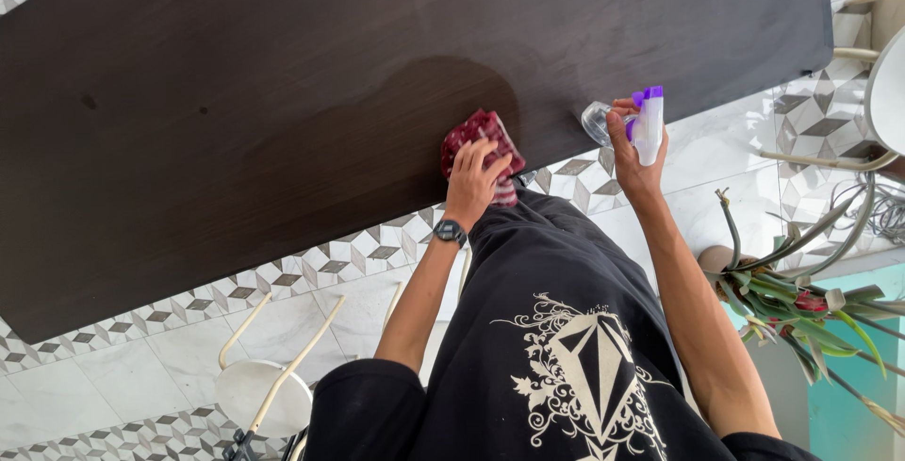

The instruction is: The person wipes the surface of a dark table using a red cloth while holding a spray bottle in the other hand.

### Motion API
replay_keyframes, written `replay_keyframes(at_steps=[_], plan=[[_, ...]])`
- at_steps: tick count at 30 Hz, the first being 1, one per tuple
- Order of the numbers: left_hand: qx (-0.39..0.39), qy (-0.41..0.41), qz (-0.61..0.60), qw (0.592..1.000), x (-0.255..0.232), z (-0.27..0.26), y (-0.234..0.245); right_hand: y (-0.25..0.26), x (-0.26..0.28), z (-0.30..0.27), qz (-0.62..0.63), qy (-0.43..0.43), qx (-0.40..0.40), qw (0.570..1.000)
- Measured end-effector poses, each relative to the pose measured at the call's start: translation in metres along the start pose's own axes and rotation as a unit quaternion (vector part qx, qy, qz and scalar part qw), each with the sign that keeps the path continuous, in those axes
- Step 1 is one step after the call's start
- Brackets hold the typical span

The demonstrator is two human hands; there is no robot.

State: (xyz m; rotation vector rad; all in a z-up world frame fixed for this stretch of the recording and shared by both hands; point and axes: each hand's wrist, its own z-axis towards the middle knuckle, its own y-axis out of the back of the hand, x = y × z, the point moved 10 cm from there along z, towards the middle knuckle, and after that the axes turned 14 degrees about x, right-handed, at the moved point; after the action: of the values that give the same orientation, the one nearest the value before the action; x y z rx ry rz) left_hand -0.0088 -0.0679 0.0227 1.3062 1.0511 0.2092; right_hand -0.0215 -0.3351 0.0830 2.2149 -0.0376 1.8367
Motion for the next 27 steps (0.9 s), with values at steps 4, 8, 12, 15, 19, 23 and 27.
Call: replay_keyframes(at_steps=[4,8,12,15,19,23,27], plan=[[0.007,0.002,-0.023,1.000,0.018,-0.019,0.010,-0.001,-0.002,0.000,0.000,-0.022,0.002,1.000],[-0.035,0.053,-0.025,0.998,0.046,-0.012,0.032,-0.002,-0.001,0.002,0.011,-0.012,0.000,1.000],[-0.077,0.112,-0.020,0.991,0.070,0.020,0.050,0.000,-0.006,0.000,0.005,-0.014,-0.003,1.000],[-0.077,0.130,-0.022,0.988,0.075,0.049,0.055,0.001,-0.004,-0.001,-0.008,0.011,0.000,1.000],[-0.069,0.123,-0.014,0.990,0.067,0.079,0.058,-0.001,-0.006,0.000,0.007,0.003,-0.007,1.000],[-0.076,0.089,-0.019,0.993,0.044,0.078,0.046,0.000,-0.006,-0.005,0.018,-0.012,-0.012,1.000],[-0.042,0.011,-0.004,0.999,0.010,0.052,0.015,0.002,-0.007,-0.008,0.001,-0.006,-0.017,1.000]])
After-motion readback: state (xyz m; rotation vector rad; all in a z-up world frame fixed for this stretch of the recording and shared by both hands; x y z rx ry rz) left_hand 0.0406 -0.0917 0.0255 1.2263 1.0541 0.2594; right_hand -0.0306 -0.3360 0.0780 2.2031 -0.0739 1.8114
